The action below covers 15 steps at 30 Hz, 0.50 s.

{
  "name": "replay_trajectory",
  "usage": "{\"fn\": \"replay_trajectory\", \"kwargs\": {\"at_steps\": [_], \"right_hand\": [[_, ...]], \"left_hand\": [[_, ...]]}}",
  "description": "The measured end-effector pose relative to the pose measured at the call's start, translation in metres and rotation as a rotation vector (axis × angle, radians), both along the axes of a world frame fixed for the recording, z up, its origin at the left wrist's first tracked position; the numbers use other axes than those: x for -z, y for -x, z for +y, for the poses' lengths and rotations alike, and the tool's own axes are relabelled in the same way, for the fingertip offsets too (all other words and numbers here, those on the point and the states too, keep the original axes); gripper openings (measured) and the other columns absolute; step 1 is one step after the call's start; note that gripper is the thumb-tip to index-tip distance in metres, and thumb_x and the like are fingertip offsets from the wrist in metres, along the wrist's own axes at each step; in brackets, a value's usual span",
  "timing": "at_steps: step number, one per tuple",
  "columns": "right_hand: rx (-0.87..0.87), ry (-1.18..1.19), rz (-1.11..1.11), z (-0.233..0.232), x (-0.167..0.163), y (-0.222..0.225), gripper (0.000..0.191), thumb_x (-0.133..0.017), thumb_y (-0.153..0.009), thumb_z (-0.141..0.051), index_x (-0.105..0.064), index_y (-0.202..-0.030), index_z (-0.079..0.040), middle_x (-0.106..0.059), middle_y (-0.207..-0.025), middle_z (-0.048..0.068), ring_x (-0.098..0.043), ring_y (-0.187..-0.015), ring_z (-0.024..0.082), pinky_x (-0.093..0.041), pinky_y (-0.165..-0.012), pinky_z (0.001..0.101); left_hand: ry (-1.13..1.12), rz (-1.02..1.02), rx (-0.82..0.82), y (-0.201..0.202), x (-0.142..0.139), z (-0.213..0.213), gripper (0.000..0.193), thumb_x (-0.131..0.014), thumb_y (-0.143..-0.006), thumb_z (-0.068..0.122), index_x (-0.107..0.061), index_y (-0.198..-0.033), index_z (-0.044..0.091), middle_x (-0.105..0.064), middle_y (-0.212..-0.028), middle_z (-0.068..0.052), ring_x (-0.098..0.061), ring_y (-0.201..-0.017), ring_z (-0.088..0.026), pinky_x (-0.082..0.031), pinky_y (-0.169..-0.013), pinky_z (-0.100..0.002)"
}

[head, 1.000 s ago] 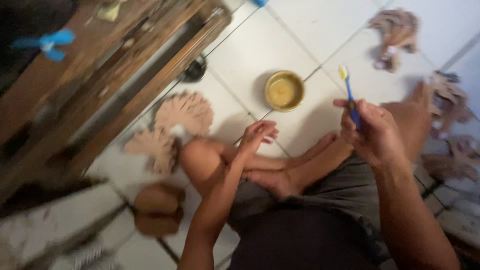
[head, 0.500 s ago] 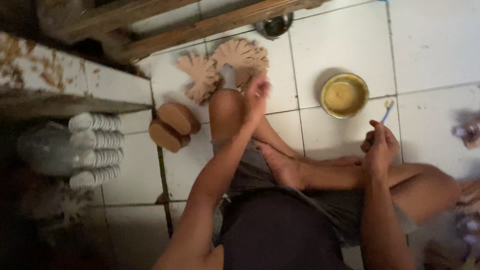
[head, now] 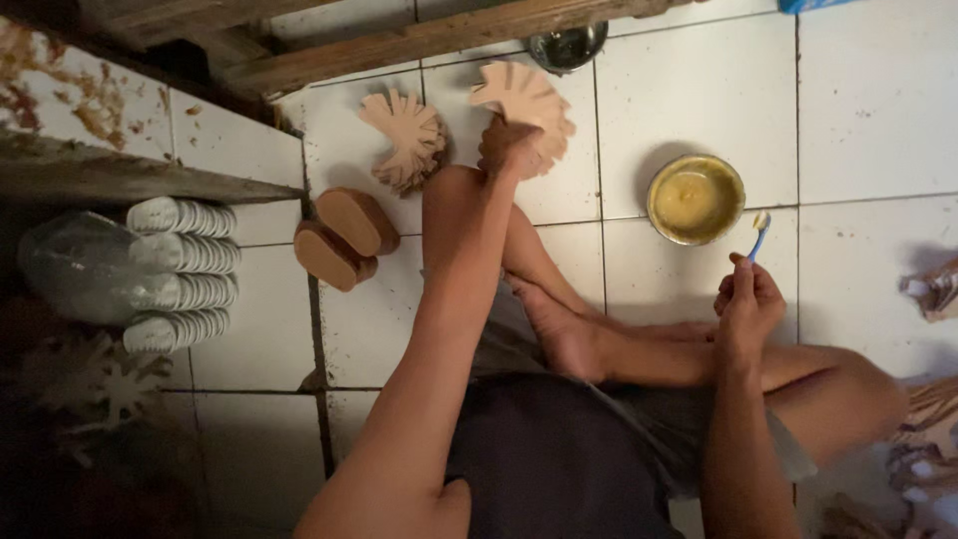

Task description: The person sits on the floor and pours a yellow liquid from a metal can into a small bowl, then adds a white liquid from a plastic bottle into the same bowl. They stir the mixture with a small blue tool and then apply the mixture to a stack of wooden shoe sole pieces.

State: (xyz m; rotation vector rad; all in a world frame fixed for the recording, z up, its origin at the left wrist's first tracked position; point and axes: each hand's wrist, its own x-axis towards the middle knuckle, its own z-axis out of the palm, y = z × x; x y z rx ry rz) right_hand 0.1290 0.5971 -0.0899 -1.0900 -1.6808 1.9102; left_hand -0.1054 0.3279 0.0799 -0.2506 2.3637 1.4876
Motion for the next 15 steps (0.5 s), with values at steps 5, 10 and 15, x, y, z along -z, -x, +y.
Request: {"fn": "replay_trajectory", "kwargs": {"at_steps": [5,10,15], "right_hand": [[0.026,0.036,-0.006,0.002,0.002,0.002,0.025,-0.062,-0.110,-0.022,-0.068,-0.116,0.001,-0.055,-0.072,-0.002,-0.039,-0.052,0.003,-0.027,-0.045,0.0213],[0.014,-0.018,-0.047,0.000,0.002,0.005,0.027,-0.064,-0.109,-0.024,-0.069,-0.115,0.002,-0.056,-0.074,-0.002,-0.042,-0.054,0.003,-0.029,-0.046,0.0209],[0.005,-0.065,-0.047,-0.002,0.000,0.006,0.028,-0.064,-0.109,-0.025,-0.070,-0.114,0.003,-0.057,-0.073,-0.001,-0.044,-0.055,0.003,-0.031,-0.048,0.0210]], "left_hand": [[0.086,-0.078,0.047,0.071,0.145,0.036,0.056,-0.082,-0.062,0.034,-0.072,-0.108,0.005,-0.078,-0.100,-0.015,-0.074,-0.095,-0.030,-0.054,-0.083,-0.039],[0.220,-0.190,0.148,0.077,0.179,0.036,0.057,-0.087,-0.056,0.029,-0.074,-0.106,0.005,-0.078,-0.099,-0.014,-0.074,-0.094,-0.030,-0.053,-0.085,-0.039],[0.295,-0.246,0.294,0.072,0.168,0.043,0.062,-0.083,-0.056,0.035,-0.075,-0.109,0.006,-0.077,-0.108,-0.015,-0.073,-0.105,-0.032,-0.051,-0.100,-0.047]]}}
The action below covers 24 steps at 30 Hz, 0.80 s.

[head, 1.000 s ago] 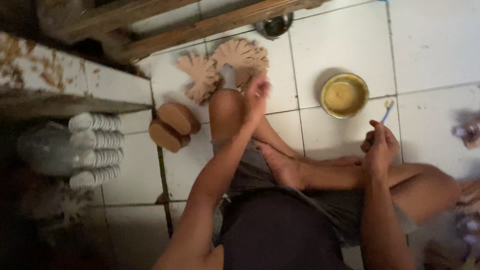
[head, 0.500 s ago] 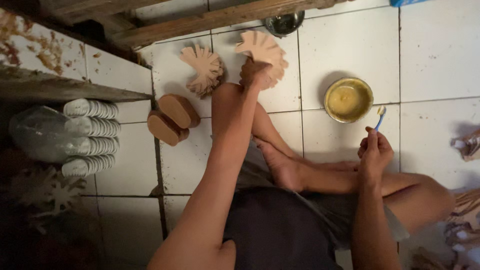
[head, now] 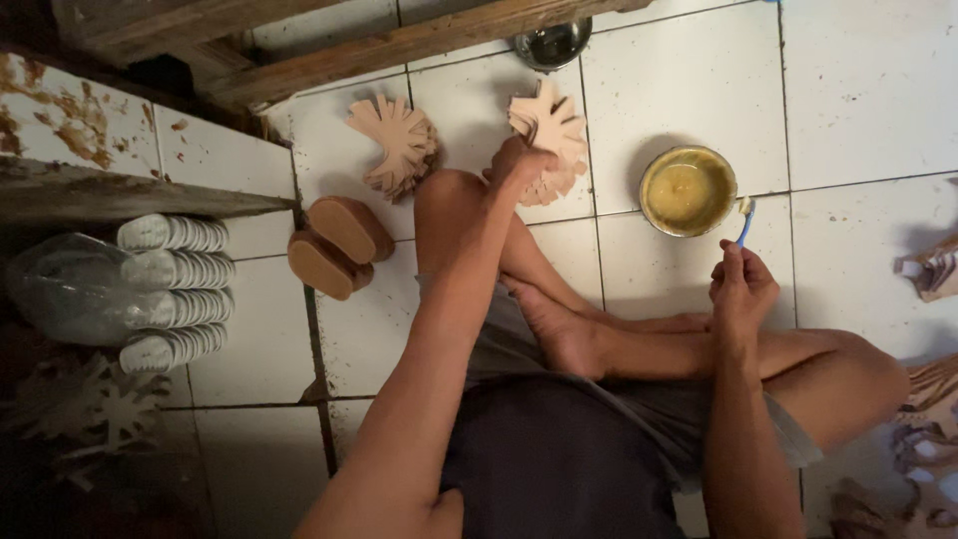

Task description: The person sits on the floor and pours a yellow liquid from a metal can into a small bowl, then adds a white liquid from a plastic bottle into the same bowl. They stir the mixture with a small blue tool and then apply the mixture to a stack of wooden shoe sole pieces.

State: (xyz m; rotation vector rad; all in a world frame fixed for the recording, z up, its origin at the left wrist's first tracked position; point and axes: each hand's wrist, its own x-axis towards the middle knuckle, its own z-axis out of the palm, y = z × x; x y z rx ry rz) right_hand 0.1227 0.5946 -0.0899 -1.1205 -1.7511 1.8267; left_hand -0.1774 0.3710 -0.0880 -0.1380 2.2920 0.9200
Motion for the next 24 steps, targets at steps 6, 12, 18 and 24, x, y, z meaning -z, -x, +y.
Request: {"fn": "replay_trajectory", "kwargs": {"at_steps": [6,12,18,24], "right_hand": [[0.023,-0.013,0.004,-0.001,0.001,0.003,0.029,-0.065,-0.108,-0.025,-0.071,-0.113,0.003,-0.056,-0.071,-0.003,-0.043,-0.055,0.004,-0.030,-0.047,0.0214],[0.035,0.004,0.029,0.000,0.004,0.000,0.029,-0.065,-0.108,-0.025,-0.071,-0.114,0.002,-0.055,-0.069,-0.003,-0.045,-0.055,0.004,-0.032,-0.047,0.0212],[0.050,0.016,0.037,0.001,0.009,0.001,0.029,-0.065,-0.108,-0.025,-0.071,-0.115,0.002,-0.056,-0.071,-0.005,-0.043,-0.056,0.003,-0.030,-0.048,0.0206],[0.104,-0.092,0.007,0.003,0.011,-0.008,0.027,-0.064,-0.109,-0.025,-0.072,-0.112,0.001,-0.055,-0.070,-0.004,-0.045,-0.057,0.003,-0.033,-0.049,0.0209]], "left_hand": [[0.212,0.168,0.268,-0.020,0.013,0.015,0.091,-0.080,-0.062,0.039,-0.049,-0.141,0.008,-0.066,-0.131,-0.017,-0.062,-0.123,-0.034,-0.035,-0.112,-0.058],[0.165,0.211,0.469,-0.010,0.015,0.004,0.108,-0.085,-0.070,0.033,-0.025,-0.155,0.001,-0.063,-0.131,-0.020,-0.058,-0.122,-0.036,-0.032,-0.111,-0.058],[0.035,1.269,1.074,0.015,0.007,0.001,0.053,-0.073,-0.090,0.008,-0.051,-0.138,0.019,-0.066,-0.125,0.000,-0.056,-0.127,-0.021,-0.035,-0.118,-0.053],[0.183,1.478,1.406,0.039,0.018,0.008,0.041,-0.058,-0.106,0.011,-0.049,-0.146,0.012,-0.060,-0.131,-0.004,-0.051,-0.131,-0.021,-0.028,-0.120,-0.048]]}}
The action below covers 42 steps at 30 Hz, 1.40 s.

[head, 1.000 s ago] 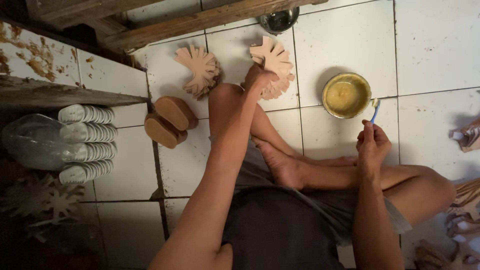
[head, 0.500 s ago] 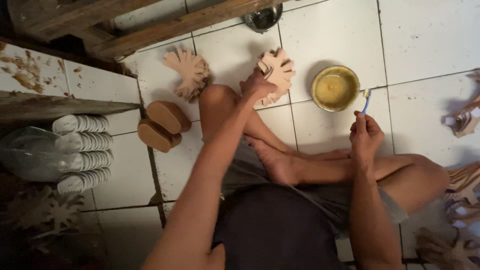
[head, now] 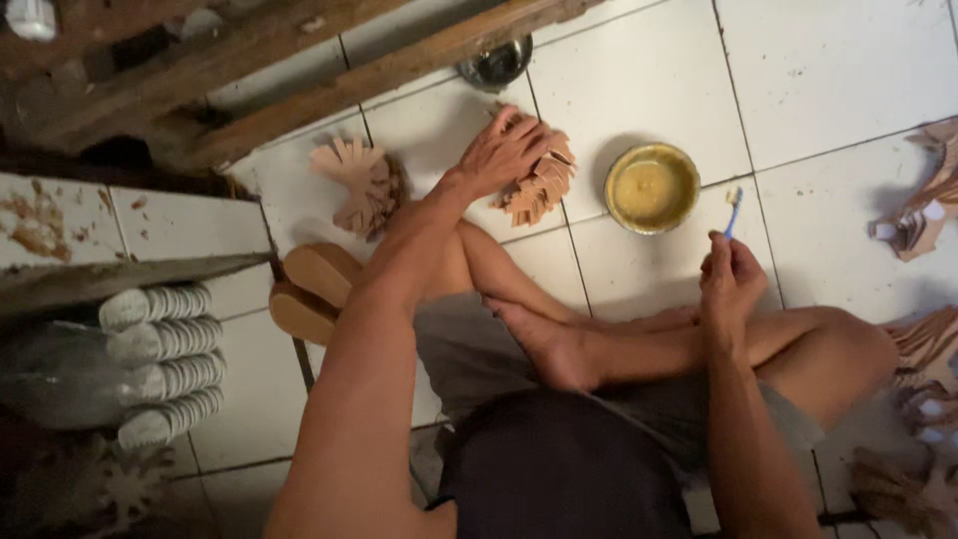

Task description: The person sits on the floor and pours a yellow liquid from a metal can into a small bowl, then adds a white liquid from a plastic bottle into the same bowl. They stir the mixture with a small blue tool and then apply the mixture to a stack of wooden shoe sole pieces.

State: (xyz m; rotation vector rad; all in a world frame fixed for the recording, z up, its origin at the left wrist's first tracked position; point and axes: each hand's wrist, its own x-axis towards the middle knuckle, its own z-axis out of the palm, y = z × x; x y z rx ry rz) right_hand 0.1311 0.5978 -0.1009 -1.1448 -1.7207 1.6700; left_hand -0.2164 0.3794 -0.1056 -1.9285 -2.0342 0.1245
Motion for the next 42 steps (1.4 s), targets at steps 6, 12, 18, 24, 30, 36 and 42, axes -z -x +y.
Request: {"fn": "replay_trajectory", "kwargs": {"at_steps": [6,12,18,24,30,36,42], "right_hand": [[0.010,-0.019,0.022,0.003,0.002,0.000,0.027,-0.065,-0.109,-0.025,-0.072,-0.112,0.001,-0.056,-0.071,-0.004,-0.045,-0.058,0.003,-0.033,-0.050,0.0207],[-0.029,-0.032,0.041,0.001,-0.003,0.002,0.028,-0.066,-0.109,-0.024,-0.072,-0.116,0.002,-0.055,-0.073,-0.004,-0.045,-0.060,0.003,-0.032,-0.052,0.0214],[-0.351,-0.309,0.010,-0.003,-0.016,0.046,0.027,-0.069,-0.108,-0.018,-0.071,-0.124,0.004,-0.060,-0.088,-0.001,-0.052,-0.077,0.005,-0.043,-0.065,0.0235],[-0.737,-0.344,0.087,-0.038,-0.021,0.142,0.031,-0.062,-0.108,-0.019,-0.067,-0.132,0.000,-0.068,-0.101,0.017,-0.063,-0.083,0.025,-0.053,-0.072,0.0367],[-1.094,-0.847,0.395,-0.083,-0.018,0.237,0.033,-0.062,-0.105,-0.015,-0.063,-0.133,0.001,-0.064,-0.136,0.026,-0.058,-0.126,0.045,-0.046,-0.108,0.0459],[-1.227,-0.728,0.248,-0.094,-0.004,0.249,0.040,-0.060,-0.102,-0.011,-0.060,-0.139,0.003,-0.059,-0.142,0.026,-0.051,-0.135,0.045,-0.040,-0.113,0.0459],[-1.180,-0.535,-0.013,-0.113,-0.009,0.267,0.031,-0.061,-0.105,-0.018,-0.064,-0.133,-0.005,-0.063,-0.140,0.019,-0.059,-0.130,0.033,-0.048,-0.107,0.0389]], "left_hand": [[0.111,-0.009,0.104,0.012,-0.003,-0.008,0.059,-0.055,-0.102,0.016,-0.042,-0.160,0.019,-0.049,-0.153,-0.002,-0.039,-0.145,-0.020,-0.024,-0.122,-0.048],[0.377,-0.182,0.053,0.015,-0.024,-0.033,0.060,-0.060,-0.094,0.009,-0.045,-0.150,0.026,-0.032,-0.167,-0.010,-0.028,-0.153,-0.026,-0.020,-0.124,-0.053],[-0.061,-0.706,-0.462,-0.039,-0.046,-0.115,0.069,-0.069,-0.084,-0.001,-0.051,-0.149,0.012,-0.043,-0.154,-0.022,-0.042,-0.140,-0.039,-0.033,-0.117,-0.050],[-0.881,-1.128,-1.273,-0.209,0.005,-0.238,0.045,-0.041,-0.111,0.034,-0.056,-0.140,0.002,-0.062,-0.133,-0.015,-0.060,-0.119,-0.026,-0.048,-0.101,-0.038],[-0.351,-0.426,-1.029,-0.265,0.066,-0.258,0.073,-0.045,-0.105,0.048,-0.032,-0.154,-0.005,-0.032,-0.159,-0.026,-0.030,-0.147,-0.039,-0.024,-0.119,-0.051],[-0.325,-0.557,-1.242,-0.260,0.079,-0.267,0.069,-0.046,-0.105,0.045,-0.035,-0.153,-0.002,-0.035,-0.158,-0.023,-0.034,-0.146,-0.037,-0.027,-0.119,-0.049],[-0.480,-0.653,-1.357,-0.288,0.074,-0.275,0.063,-0.046,-0.106,0.042,-0.040,-0.152,0.000,-0.040,-0.156,-0.020,-0.039,-0.143,-0.035,-0.031,-0.117,-0.046]]}}
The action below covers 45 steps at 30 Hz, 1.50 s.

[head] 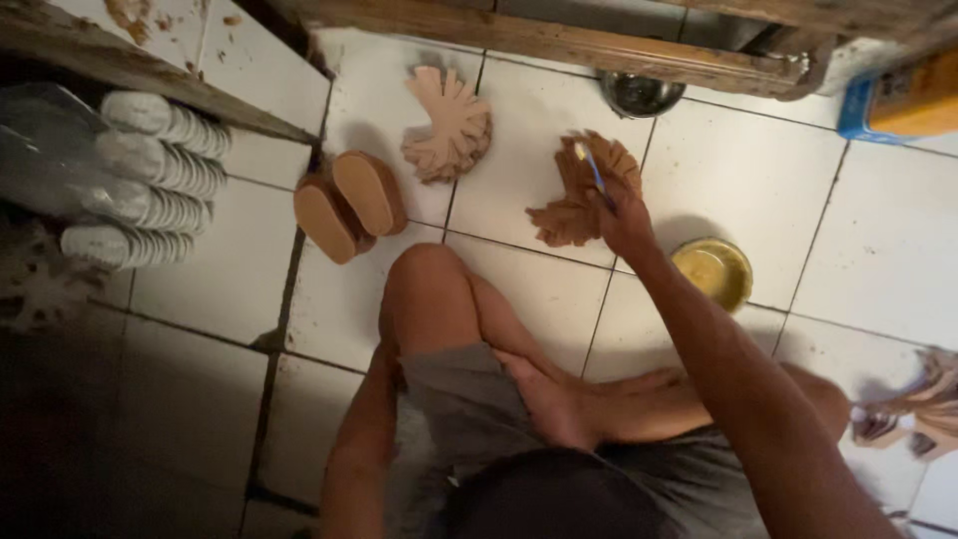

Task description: The person sits on the floor and pours a yellow liquid from a metal can into a small bowl, then adds a white liquid from a plastic bottle into the same bowl. They stir the mixture with a small blue tool and then apply the mixture to a stack of wooden shoe sole pieces.

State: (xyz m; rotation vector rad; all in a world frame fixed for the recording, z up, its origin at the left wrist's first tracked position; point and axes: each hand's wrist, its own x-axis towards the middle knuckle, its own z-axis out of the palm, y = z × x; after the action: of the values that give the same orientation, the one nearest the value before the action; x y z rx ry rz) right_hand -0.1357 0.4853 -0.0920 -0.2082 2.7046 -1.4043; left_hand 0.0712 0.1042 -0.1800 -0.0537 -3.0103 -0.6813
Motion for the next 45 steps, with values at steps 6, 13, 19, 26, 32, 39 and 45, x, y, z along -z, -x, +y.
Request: {"fn": "replay_trajectory", "kwargs": {"at_steps": [6,13,19,26,32,39,45], "right_hand": [[0.147,0.209,-0.010,0.017,-0.014,-0.052,0.032,-0.060,-0.111,-0.024,-0.066,-0.134,-0.001,-0.062,-0.095,0.008,-0.053,-0.084,0.016,-0.049,-0.077,0.0303],[0.506,0.336,0.113,0.066,-0.011,-0.173,0.029,-0.067,-0.108,-0.021,-0.071,-0.124,0.003,-0.070,-0.094,0.004,-0.060,-0.084,0.010,-0.051,-0.076,0.0258],[0.648,0.563,0.085,0.056,-0.015,-0.187,0.035,-0.063,-0.107,-0.022,-0.064,-0.133,0.002,-0.072,-0.106,0.007,-0.066,-0.093,0.012,-0.056,-0.082,0.0270],[0.277,0.060,0.230,0.037,-0.035,-0.082,0.040,-0.057,-0.117,-0.016,-0.056,-0.153,0.001,-0.051,-0.140,0.024,-0.048,-0.128,0.025,-0.042,-0.108,0.0373],[0.294,0.349,-0.020,0.022,-0.042,-0.015,0.036,-0.060,-0.111,-0.027,-0.058,-0.136,-0.001,-0.062,-0.115,0.012,-0.055,-0.103,0.018,-0.047,-0.095,0.0375],[0.234,0.338,0.174,-0.023,-0.035,-0.019,0.031,-0.061,-0.103,-0.013,-0.065,-0.131,0.000,-0.063,-0.129,0.018,-0.057,-0.119,0.022,-0.048,-0.100,0.0415],[0.346,0.322,0.106,-0.026,-0.015,-0.051,0.020,-0.062,-0.108,-0.016,-0.065,-0.121,0.000,-0.066,-0.122,0.014,-0.059,-0.115,0.022,-0.049,-0.099,0.0362]], "left_hand": [[-0.169,-0.042,-0.061,-0.006,-0.001,-0.006,0.057,-0.046,-0.107,0.039,-0.044,-0.150,0.003,-0.046,-0.153,-0.018,-0.045,-0.140,-0.032,-0.036,-0.115,-0.042],[-0.673,-0.258,-0.244,0.003,-0.027,-0.001,0.051,-0.046,-0.108,0.036,-0.049,-0.148,0.006,-0.053,-0.150,-0.014,-0.052,-0.136,-0.030,-0.041,-0.113,-0.039],[-0.512,0.164,-0.339,0.042,-0.071,0.035,0.029,-0.063,-0.107,0.023,-0.065,-0.124,0.000,-0.068,-0.127,-0.017,-0.065,-0.119,-0.031,-0.051,-0.105,-0.039],[-0.760,-0.096,0.107,0.182,-0.071,0.190,0.054,-0.067,-0.098,0.041,-0.062,-0.130,-0.002,-0.069,-0.127,-0.019,-0.065,-0.121,-0.032,-0.052,-0.097,-0.039],[-0.427,-0.364,0.000,0.243,-0.058,0.223,0.081,-0.060,-0.089,0.070,-0.066,-0.126,-0.001,-0.069,-0.122,-0.024,-0.065,-0.117,-0.037,-0.050,-0.099,-0.042],[-0.581,-0.462,0.156,0.249,-0.053,0.234,0.081,-0.067,-0.086,0.056,-0.051,-0.140,-0.001,-0.065,-0.133,-0.024,-0.062,-0.124,-0.037,-0.049,-0.103,-0.043],[-0.514,-0.385,-0.116,0.238,-0.048,0.191,0.077,-0.067,-0.091,0.052,-0.049,-0.147,0.003,-0.058,-0.142,-0.024,-0.056,-0.133,-0.039,-0.044,-0.113,-0.045]]}}
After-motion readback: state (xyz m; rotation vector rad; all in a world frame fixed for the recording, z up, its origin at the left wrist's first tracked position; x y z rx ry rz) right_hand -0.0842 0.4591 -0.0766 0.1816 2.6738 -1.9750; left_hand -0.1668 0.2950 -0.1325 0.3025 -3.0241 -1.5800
